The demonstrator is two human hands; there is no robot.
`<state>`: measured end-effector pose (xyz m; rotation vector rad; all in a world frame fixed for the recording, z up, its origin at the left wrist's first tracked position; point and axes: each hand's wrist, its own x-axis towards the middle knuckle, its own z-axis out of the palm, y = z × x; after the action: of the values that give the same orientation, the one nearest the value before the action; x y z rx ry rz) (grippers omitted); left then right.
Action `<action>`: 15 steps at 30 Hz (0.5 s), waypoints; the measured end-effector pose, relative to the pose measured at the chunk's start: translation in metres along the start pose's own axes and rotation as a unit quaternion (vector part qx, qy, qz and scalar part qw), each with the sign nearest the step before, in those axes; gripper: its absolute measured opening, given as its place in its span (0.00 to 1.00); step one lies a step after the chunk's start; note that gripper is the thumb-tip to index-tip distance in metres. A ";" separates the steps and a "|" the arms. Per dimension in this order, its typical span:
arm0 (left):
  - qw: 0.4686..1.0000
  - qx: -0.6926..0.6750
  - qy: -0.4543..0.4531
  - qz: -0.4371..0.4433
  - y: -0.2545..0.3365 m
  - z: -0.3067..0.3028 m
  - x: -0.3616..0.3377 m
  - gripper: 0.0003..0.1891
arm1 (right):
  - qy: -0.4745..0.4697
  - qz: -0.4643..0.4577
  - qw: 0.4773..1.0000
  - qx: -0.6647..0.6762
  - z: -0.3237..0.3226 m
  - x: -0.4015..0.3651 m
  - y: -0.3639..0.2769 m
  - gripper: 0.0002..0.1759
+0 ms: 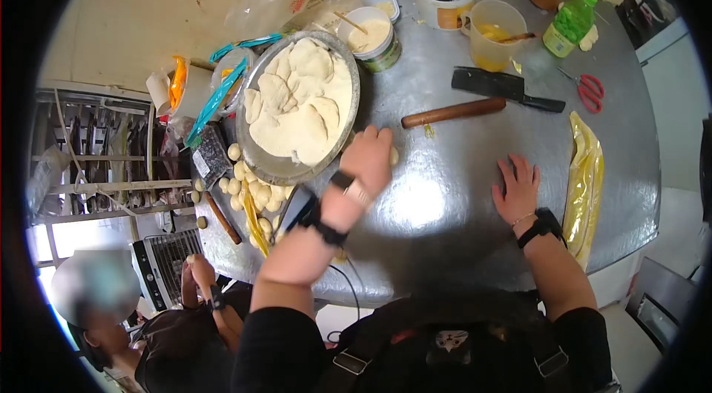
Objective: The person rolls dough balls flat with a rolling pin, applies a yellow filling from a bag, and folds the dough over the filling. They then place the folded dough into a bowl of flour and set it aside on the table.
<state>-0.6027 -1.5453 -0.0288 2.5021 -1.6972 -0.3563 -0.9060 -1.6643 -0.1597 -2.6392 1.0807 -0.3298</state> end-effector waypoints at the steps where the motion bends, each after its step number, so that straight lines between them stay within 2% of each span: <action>1: 0.998 -0.057 0.036 0.015 0.019 -0.018 -0.023 0.12 | 0.005 -0.001 1.000 0.010 0.001 -0.003 -0.001 0.27; 2: 0.987 -0.136 0.070 0.040 0.042 -0.032 -0.042 0.13 | 0.009 -0.002 1.000 0.018 0.001 -0.003 0.001 0.28; 4: 0.971 -0.220 0.068 0.066 0.083 -0.017 -0.071 0.17 | 0.023 -0.010 0.998 0.062 0.000 0.002 0.003 0.29; 5: 0.964 -0.253 -0.024 0.074 0.094 0.012 -0.082 0.26 | 0.027 -0.015 0.995 0.097 -0.001 0.003 0.005 0.30; 6: 0.969 -0.221 -0.040 0.099 0.105 0.027 -0.093 0.34 | 0.027 -0.017 0.991 0.128 -0.003 -0.003 0.007 0.31; 8: 0.970 -0.186 -0.044 0.148 0.109 0.065 -0.100 0.52 | -0.042 -0.003 0.967 0.250 -0.002 -0.020 0.011 0.33; 9: 0.972 -0.214 0.005 0.100 0.106 0.083 -0.100 0.51 | -0.067 0.005 0.948 0.311 -0.004 -0.026 0.008 0.34; 11: 0.951 -0.299 0.003 0.074 0.097 0.122 -0.104 0.47 | -0.102 -0.086 0.946 0.294 -0.020 -0.040 -0.015 0.32; 12: 0.947 -0.308 -0.014 0.088 0.100 0.134 -0.102 0.44 | -0.121 -0.136 0.940 0.289 -0.026 -0.050 -0.024 0.32; 14: 0.945 -0.306 -0.035 0.105 0.102 0.154 -0.092 0.38 | -0.153 -0.045 0.938 0.308 -0.026 -0.053 -0.033 0.32; 15: 0.936 -0.329 0.043 0.120 0.098 0.187 -0.087 0.28 | -0.170 -0.012 0.930 0.325 -0.020 -0.045 -0.043 0.32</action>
<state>-0.7681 -1.4920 -0.1773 1.7844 -1.4962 -0.6495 -0.9156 -1.6056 -0.1317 -2.0153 0.6723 -0.1809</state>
